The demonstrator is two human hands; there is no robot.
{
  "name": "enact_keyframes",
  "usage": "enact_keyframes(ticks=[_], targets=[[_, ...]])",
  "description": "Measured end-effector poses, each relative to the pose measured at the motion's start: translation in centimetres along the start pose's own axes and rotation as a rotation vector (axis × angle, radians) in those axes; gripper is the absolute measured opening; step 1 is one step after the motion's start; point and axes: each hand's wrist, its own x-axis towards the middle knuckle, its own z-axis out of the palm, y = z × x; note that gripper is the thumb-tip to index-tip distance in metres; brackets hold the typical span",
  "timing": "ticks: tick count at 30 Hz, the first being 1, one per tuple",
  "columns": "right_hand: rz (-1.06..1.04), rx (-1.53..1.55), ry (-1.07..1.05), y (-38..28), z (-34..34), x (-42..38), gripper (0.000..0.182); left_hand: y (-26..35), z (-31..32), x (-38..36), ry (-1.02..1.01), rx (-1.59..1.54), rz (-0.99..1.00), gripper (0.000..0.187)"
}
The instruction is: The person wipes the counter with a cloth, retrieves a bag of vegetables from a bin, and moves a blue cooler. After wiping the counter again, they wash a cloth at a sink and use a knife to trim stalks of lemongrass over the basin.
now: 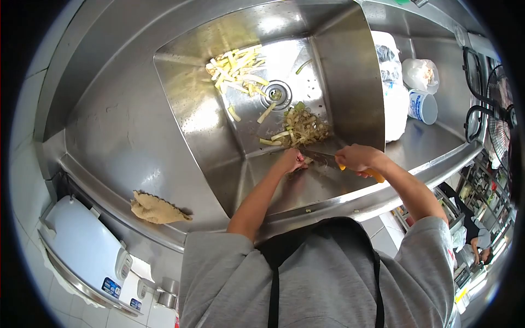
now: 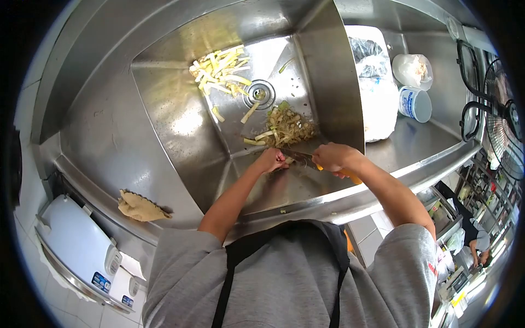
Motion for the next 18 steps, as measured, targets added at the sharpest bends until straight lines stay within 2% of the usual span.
enact_keyframes(ticks=[10, 18], targets=[[0.057, 0.035, -0.015, 0.0, -0.5, -0.3, 0.028, 0.9, -0.3, -0.4, 0.000, -0.009, -0.041, 0.026], [0.022, 0.172, -0.152, 1.4, -0.2, 3.1, 0.028, -0.1, -0.2, -0.2, 0.014, 0.035, 0.026, 0.022]])
